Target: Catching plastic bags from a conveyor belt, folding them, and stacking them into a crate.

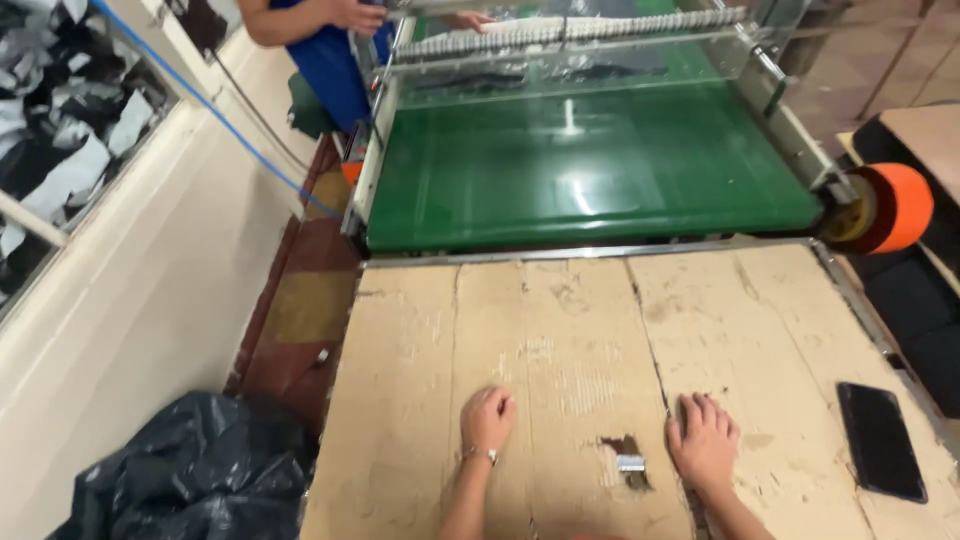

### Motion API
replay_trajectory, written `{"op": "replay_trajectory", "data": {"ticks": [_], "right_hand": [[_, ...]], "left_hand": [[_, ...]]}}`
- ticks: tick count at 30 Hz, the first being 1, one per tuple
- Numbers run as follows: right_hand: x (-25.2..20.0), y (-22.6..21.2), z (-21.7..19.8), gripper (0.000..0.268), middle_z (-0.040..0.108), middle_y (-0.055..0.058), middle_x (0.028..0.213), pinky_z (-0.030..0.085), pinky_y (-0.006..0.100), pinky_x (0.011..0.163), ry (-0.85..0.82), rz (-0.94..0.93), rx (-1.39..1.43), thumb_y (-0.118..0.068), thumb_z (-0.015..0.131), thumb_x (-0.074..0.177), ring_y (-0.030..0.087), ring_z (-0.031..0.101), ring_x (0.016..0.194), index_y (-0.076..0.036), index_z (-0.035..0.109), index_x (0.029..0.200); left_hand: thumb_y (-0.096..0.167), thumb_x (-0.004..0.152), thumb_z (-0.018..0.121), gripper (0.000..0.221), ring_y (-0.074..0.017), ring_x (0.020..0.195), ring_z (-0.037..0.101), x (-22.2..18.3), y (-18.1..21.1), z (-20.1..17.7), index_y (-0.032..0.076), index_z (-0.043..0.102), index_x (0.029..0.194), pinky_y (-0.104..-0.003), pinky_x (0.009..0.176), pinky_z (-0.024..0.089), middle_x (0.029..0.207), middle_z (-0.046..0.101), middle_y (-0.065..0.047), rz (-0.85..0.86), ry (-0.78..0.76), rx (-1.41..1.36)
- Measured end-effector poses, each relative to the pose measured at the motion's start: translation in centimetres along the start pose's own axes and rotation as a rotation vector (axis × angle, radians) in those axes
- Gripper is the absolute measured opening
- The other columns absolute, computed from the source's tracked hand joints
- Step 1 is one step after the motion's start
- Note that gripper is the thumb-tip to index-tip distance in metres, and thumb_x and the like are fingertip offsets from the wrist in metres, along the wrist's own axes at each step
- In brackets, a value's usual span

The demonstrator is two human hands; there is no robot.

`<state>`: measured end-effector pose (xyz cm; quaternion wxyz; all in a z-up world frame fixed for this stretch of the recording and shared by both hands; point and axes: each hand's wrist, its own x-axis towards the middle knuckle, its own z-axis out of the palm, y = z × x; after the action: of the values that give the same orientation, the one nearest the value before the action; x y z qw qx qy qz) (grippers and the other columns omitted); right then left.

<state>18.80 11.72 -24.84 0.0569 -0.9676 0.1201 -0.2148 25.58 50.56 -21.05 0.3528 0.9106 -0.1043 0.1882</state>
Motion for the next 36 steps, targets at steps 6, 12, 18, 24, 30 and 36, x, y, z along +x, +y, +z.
{"op": "replay_trajectory", "data": {"ticks": [6,12,18,24,30,36], "right_hand": [[0.6,-0.6,-1.4,0.057,0.057,0.004,0.150,0.031,0.047,0.119,-0.153,0.045,0.065,-0.051,0.044,0.093,0.025,0.046,0.146,-0.022,0.059,0.140],[0.4,-0.7,-1.3,0.055,0.058,0.005,0.149,0.030,0.046,0.120,-0.148,0.049,0.059,-0.050,0.046,0.093,0.024,0.045,0.146,-0.021,0.060,0.138],[0.3,-0.6,-1.3,0.052,0.060,0.006,0.146,0.033,0.046,0.118,-0.066,0.007,0.072,-0.048,0.050,0.091,0.026,0.048,0.144,-0.021,0.061,0.134],[0.4,-0.7,-1.4,0.052,0.061,0.008,0.146,0.033,0.047,0.117,-0.061,-0.009,0.058,-0.048,0.048,0.093,0.027,0.050,0.142,-0.019,0.061,0.135],[0.7,-0.2,-1.2,0.052,0.059,0.006,0.147,0.033,0.048,0.117,-0.095,0.002,0.066,-0.048,0.050,0.092,0.028,0.048,0.143,-0.021,0.060,0.135],[6.1,-1.4,-3.8,0.038,0.073,0.007,0.123,0.053,0.043,0.098,-0.353,0.210,0.569,-0.035,0.056,0.094,0.026,0.066,0.114,-0.012,0.070,0.120]], "left_hand": [[0.014,0.083,0.066,0.015,-0.0234,0.066,0.058,0.1,0.0,0.1,0.014,0.058,0.070,-0.041,0.062,0.046,0.067,0.061,-0.002,-0.008,-0.017,-0.003],[0.016,0.083,0.064,0.013,-0.0244,0.068,0.060,-0.1,-0.4,0.7,0.016,0.060,0.071,-0.042,0.064,0.046,0.069,0.062,-0.002,-0.050,-0.034,0.010],[0.017,0.084,0.064,0.015,-0.0229,0.065,0.057,-0.2,-0.5,0.9,0.017,0.059,0.070,-0.041,0.062,0.046,0.065,0.058,0.000,-0.023,0.021,0.040],[0.018,0.086,0.063,0.016,-0.0213,0.066,0.057,-0.2,-0.5,0.9,0.016,0.059,0.070,-0.040,0.062,0.046,0.066,0.059,0.001,-0.074,-0.027,0.038],[0.017,0.085,0.064,0.015,-0.0198,0.065,0.056,-0.2,-0.8,1.1,0.016,0.060,0.070,-0.039,0.060,0.046,0.066,0.058,0.002,-0.084,-0.034,0.039],[0.036,0.092,0.062,0.016,-0.0089,0.062,0.056,2.3,-1.8,2.2,0.023,0.066,0.083,-0.032,0.060,0.043,0.067,0.061,0.006,-0.414,-0.285,-0.097]]}}
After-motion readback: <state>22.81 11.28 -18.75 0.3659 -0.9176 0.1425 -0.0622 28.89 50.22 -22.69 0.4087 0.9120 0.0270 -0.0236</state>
